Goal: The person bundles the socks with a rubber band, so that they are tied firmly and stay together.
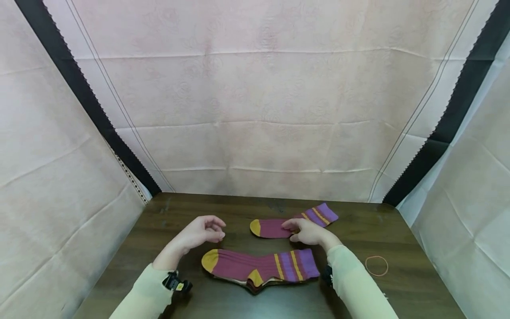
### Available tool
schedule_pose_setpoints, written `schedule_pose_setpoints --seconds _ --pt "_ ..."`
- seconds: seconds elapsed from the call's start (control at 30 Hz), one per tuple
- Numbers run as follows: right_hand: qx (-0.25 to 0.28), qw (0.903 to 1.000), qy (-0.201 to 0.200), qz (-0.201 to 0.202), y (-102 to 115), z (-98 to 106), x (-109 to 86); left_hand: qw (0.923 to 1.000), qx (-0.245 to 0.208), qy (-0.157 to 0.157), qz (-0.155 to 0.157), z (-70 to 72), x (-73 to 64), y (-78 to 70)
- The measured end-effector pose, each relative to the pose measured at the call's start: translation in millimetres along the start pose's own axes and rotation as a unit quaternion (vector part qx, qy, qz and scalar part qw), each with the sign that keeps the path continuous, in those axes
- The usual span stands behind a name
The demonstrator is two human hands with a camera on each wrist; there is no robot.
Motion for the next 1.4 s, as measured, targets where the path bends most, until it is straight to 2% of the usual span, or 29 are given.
schedule_pose_setpoints --seconds 0.2,0.33,0.43,0.53,0.77,1.03,1.13,1.2,1.33,1.4 --pt "0.022 0.9993 0.028 0.009 12 -8 7.6 0.9997 0.003 0.005 0.024 0.9 37.7 7.9" --pt "0.018 0.9983 0.052 0.019 21 -16 13.7 0.9980 0.027 0.004 0.056 1.0 50.7 15.4" --pt "0.021 0.9976 0.063 0.020 26 -20 17.1 0.9968 0.037 0.003 0.071 0.8 55.8 17.4" --pt "0.025 0.9974 0.065 0.018 27 -22 19.9 0.9966 0.039 0.008 0.072 -1.0 59.4 17.8" --pt "0.042 0.9961 0.076 0.016 29 -25 24.6 0.9950 0.020 0.021 0.096 -8.1 63.8 23.7" --pt "0.053 0.9959 0.072 0.014 28 -21 23.1 0.9912 0.082 0.013 0.103 -7.1 67.5 29.0" --pt "0.066 0.9960 0.057 0.020 25 -14 20.3 0.9899 0.098 0.013 0.102 -5.7 67.6 31.3" --pt "0.068 0.9969 0.032 0.024 20 -5 17.3 0.9903 0.095 0.016 0.100 -5.1 67.1 32.5" --pt "0.042 0.9979 -0.049 0.005 0 17 6.1 0.9917 0.081 0.022 0.097 -4.2 65.6 35.3" --pt "0.024 0.9948 -0.097 -0.019 -14 27 -1.5 0.9919 0.078 0.024 0.097 -3.9 65.0 36.4"
Point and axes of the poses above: each hand's wrist, its own x-axis towards the middle knuckle, its own z-axis out of the back of the hand, y = z × x, the point moved 5 cm from there along x, towards the middle knuckle, and after that the axes turned 14 degrees about y, right-handed, at the moved point
